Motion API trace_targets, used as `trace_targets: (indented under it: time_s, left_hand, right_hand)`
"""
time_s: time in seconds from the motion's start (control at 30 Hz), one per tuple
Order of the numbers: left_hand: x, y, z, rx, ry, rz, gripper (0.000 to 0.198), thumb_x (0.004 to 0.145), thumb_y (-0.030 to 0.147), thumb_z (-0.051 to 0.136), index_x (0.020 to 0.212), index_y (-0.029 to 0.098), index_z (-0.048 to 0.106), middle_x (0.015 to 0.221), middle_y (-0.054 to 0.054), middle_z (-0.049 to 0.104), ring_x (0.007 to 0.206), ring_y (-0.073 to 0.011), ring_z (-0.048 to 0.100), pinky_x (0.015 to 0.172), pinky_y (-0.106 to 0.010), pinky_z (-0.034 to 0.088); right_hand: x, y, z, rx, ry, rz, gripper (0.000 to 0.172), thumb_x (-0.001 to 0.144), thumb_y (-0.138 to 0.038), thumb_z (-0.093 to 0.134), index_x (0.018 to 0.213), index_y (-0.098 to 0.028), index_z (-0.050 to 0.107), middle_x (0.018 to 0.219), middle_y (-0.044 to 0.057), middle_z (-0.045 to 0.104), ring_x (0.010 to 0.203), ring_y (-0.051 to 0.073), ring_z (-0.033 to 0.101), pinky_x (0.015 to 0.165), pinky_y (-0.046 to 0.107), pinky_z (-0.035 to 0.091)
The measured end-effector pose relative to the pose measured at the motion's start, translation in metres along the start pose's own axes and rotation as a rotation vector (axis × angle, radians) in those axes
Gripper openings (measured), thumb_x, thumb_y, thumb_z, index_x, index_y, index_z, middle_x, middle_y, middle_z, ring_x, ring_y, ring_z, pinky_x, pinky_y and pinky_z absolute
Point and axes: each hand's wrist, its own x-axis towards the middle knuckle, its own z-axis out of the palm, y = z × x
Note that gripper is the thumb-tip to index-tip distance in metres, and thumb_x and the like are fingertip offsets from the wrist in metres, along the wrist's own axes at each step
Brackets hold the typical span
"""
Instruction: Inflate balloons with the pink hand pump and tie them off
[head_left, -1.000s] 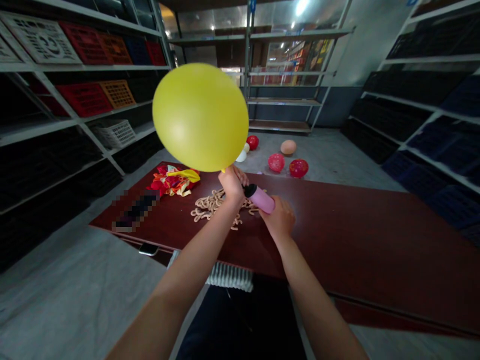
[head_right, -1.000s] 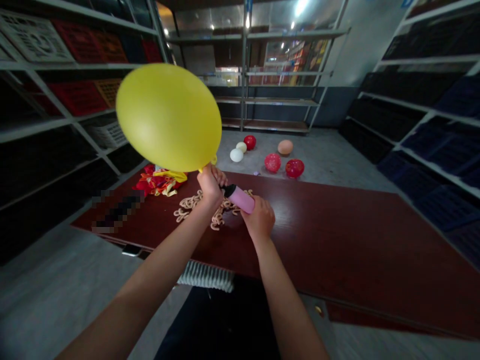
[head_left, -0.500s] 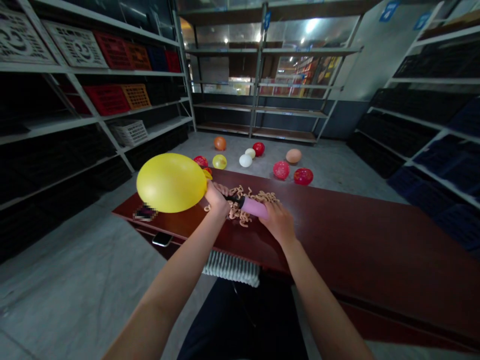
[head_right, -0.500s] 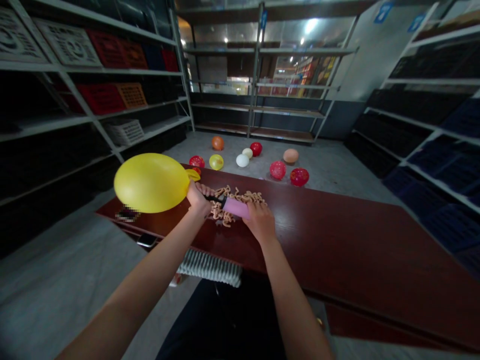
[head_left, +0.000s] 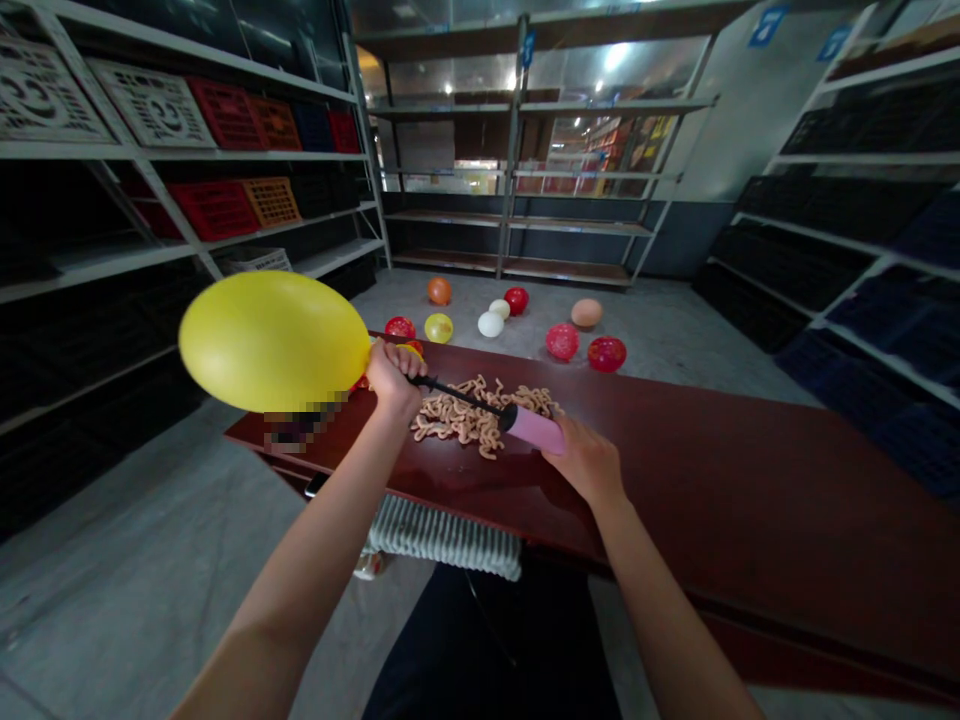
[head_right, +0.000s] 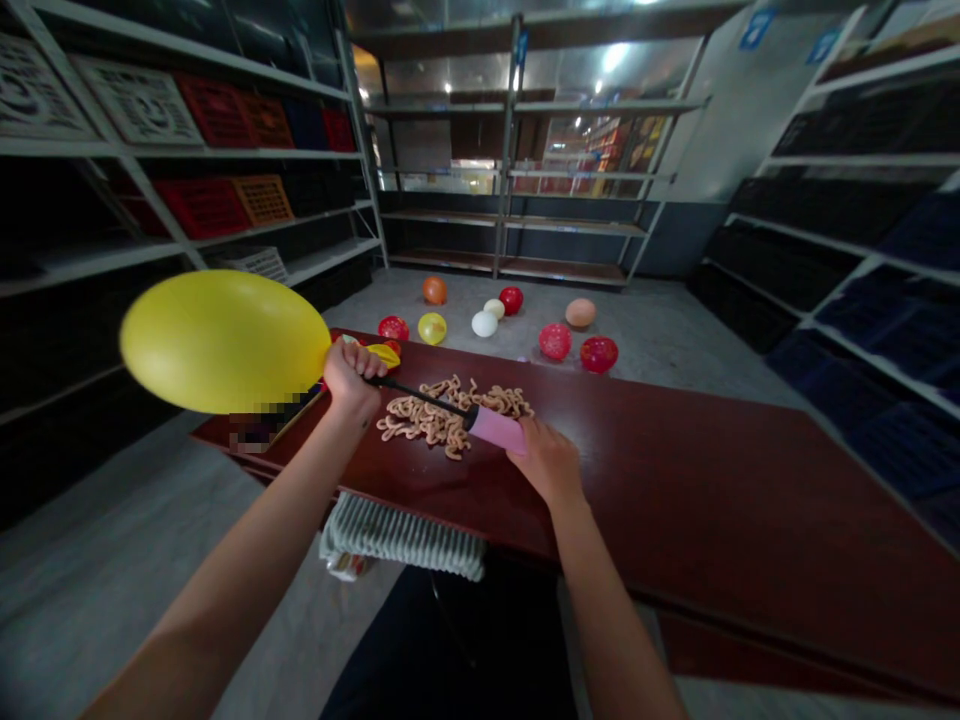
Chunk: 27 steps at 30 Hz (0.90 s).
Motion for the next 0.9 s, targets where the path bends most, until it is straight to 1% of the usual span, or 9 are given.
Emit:
trace_targets:
  time_s: [0.1,0.2,0.37,0.43,0.53,0.63,0.7,0.77,0.9]
  left_hand:
    - [-0.005,-0.01,0.015,0.004,-0.04,-0.01,0.049,0.098,0.021,0.038,0.052,0.02,0.021,0.041,0.006,0.018,0.033,-0.0075,0.019,0.038,-0.024,0.021]
    - [-0.014,-0.032,0.03,0.01,-0.05,-0.049,0.049,0.099,0.021,0.039,0.053,0.02,0.02,0.041,0.006,0.018,0.032,-0.0072,0.019,0.037,-0.024,0.02]
    - [-0.04,-0.091,0.053,0.038,-0.095,-0.101,0.049,0.096,0.023,0.046,0.053,0.022,0.023,0.04,0.006,0.022,0.03,-0.0077,0.022,0.035,-0.024,0.02]
    - [-0.05,-0.116,0.062,0.042,-0.139,-0.163,0.048,0.095,0.024,0.046,0.052,0.022,0.024,0.039,0.006,0.023,0.028,-0.0082,0.023,0.033,-0.024,0.02]
    - [-0.058,-0.14,0.076,0.067,-0.149,-0.186,0.048,0.093,0.026,0.049,0.051,0.022,0.026,0.037,0.006,0.024,0.026,-0.008,0.023,0.031,-0.023,0.019]
    - [-0.055,-0.148,0.084,0.1,-0.165,-0.219,0.048,0.092,0.031,0.052,0.051,0.022,0.027,0.036,0.007,0.024,0.025,-0.0078,0.024,0.03,-0.022,0.018]
    - [-0.05,-0.148,0.083,0.108,-0.176,-0.247,0.046,0.09,0.028,0.052,0.052,0.022,0.027,0.037,0.006,0.025,0.026,-0.008,0.025,0.031,-0.022,0.02]
    - [-0.044,-0.145,0.079,0.11,-0.154,-0.283,0.042,0.088,0.023,0.05,0.052,0.022,0.027,0.037,0.006,0.026,0.027,-0.0084,0.026,0.032,-0.022,0.021]
    - [-0.033,-0.133,0.066,0.12,-0.058,-0.332,0.037,0.084,0.015,0.045,0.053,0.022,0.026,0.038,0.005,0.025,0.027,-0.0095,0.025,0.034,-0.024,0.02]
  right_hand:
    - [0.0,0.005,0.0,0.04,0.013,0.049,0.038,0.077,-0.033,0.07,0.112,-0.02,0.065,0.099,0.007,0.074,0.085,0.024,0.07,0.07,0.031,0.045]
    - [0.0,0.01,0.0,0.069,0.027,0.089,0.039,0.074,-0.033,0.072,0.11,-0.02,0.065,0.098,0.007,0.074,0.084,0.024,0.07,0.067,0.03,0.044]
    - [0.001,0.011,0.001,0.095,0.045,0.165,0.033,0.075,-0.035,0.071,0.104,-0.021,0.065,0.088,0.005,0.074,0.078,0.024,0.069,0.063,0.029,0.041]
    - [0.0,0.012,0.002,0.098,0.064,0.213,0.03,0.076,-0.035,0.069,0.102,-0.022,0.065,0.085,0.005,0.073,0.076,0.023,0.069,0.062,0.029,0.04]
    - [-0.001,0.015,0.004,0.1,0.102,0.282,0.029,0.076,-0.036,0.068,0.102,-0.022,0.064,0.083,0.004,0.073,0.073,0.022,0.068,0.06,0.029,0.037]
    - [-0.002,0.018,0.007,0.113,0.123,0.318,0.028,0.078,-0.037,0.067,0.101,-0.022,0.064,0.08,0.003,0.072,0.071,0.02,0.067,0.059,0.028,0.035]
    - [-0.001,0.017,0.008,0.115,0.128,0.322,0.027,0.079,-0.037,0.067,0.101,-0.022,0.065,0.079,0.003,0.072,0.07,0.019,0.066,0.059,0.027,0.034]
    - [-0.001,0.015,0.008,0.104,0.132,0.307,0.026,0.079,-0.037,0.067,0.099,-0.021,0.066,0.079,0.003,0.072,0.069,0.019,0.066,0.059,0.027,0.034]
    - [0.0,0.004,0.007,0.102,0.145,0.236,0.023,0.083,-0.037,0.065,0.099,-0.021,0.068,0.082,0.005,0.074,0.071,0.02,0.068,0.061,0.027,0.038]
